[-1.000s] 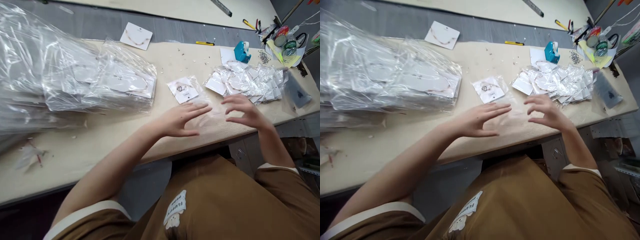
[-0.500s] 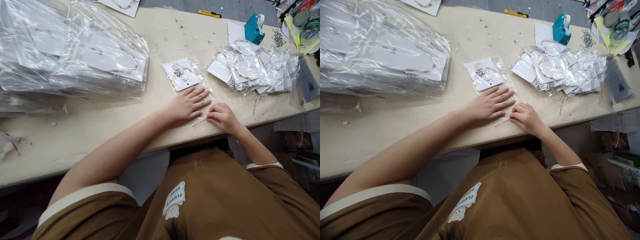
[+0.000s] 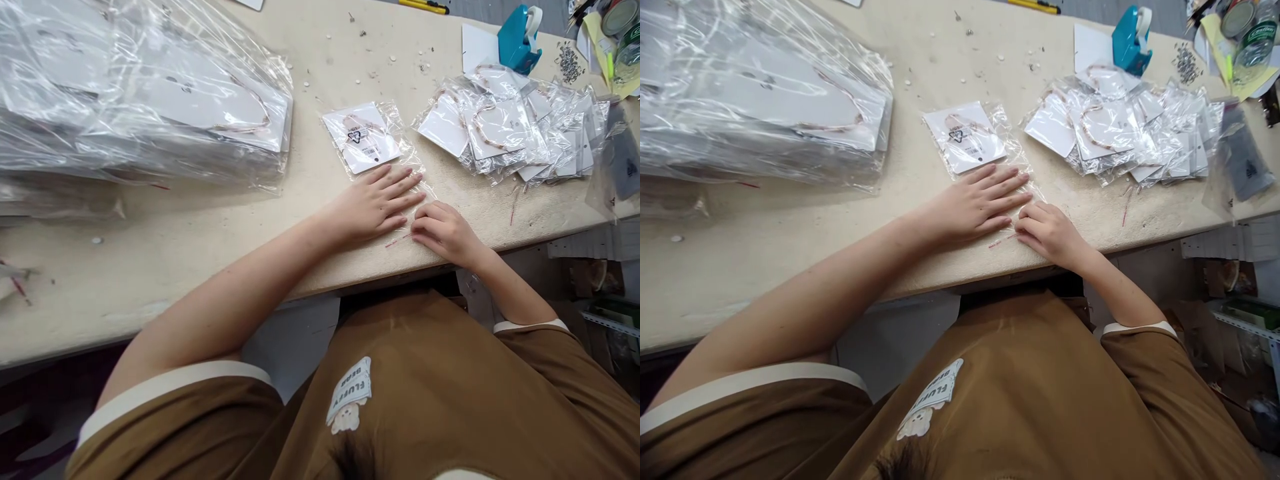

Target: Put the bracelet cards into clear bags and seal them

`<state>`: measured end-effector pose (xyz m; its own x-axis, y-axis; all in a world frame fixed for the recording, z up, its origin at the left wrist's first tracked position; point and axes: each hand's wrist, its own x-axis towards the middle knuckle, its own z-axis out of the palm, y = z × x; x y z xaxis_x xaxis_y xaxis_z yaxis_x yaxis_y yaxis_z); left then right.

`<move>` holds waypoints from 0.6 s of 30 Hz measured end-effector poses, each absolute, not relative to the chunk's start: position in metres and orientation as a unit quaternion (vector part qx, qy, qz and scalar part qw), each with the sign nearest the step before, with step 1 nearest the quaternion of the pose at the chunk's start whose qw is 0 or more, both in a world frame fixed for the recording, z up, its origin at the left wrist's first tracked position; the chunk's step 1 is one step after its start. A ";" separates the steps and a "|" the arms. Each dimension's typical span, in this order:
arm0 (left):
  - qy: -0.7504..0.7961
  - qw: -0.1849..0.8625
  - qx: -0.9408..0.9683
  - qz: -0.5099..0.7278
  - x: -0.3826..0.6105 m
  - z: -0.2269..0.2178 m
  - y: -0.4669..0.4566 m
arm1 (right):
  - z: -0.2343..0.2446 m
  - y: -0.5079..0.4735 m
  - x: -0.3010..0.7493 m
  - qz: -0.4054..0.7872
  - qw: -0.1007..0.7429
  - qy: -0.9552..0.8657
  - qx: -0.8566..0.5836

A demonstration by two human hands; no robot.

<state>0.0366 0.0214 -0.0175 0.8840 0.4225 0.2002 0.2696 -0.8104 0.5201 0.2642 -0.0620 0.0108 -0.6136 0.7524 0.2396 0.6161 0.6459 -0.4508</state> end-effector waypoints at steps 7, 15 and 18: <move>0.189 0.247 0.937 0.159 0.037 -0.017 0.021 | 0.010 -0.058 0.265 0.211 0.222 -0.868 -0.391; 0.190 0.201 0.954 0.116 0.037 -0.014 0.020 | 0.041 -0.085 0.293 0.291 0.117 -0.881 -0.355; 0.189 0.194 0.958 0.092 0.035 -0.011 0.021 | 0.059 -0.118 0.344 0.517 0.030 -0.796 -0.313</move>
<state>0.0352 0.0206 -0.0108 0.9118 0.3974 0.1035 0.3258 -0.8534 0.4069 0.3438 -0.1179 0.0590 -0.8022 0.5296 -0.2757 0.4672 0.2695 -0.8420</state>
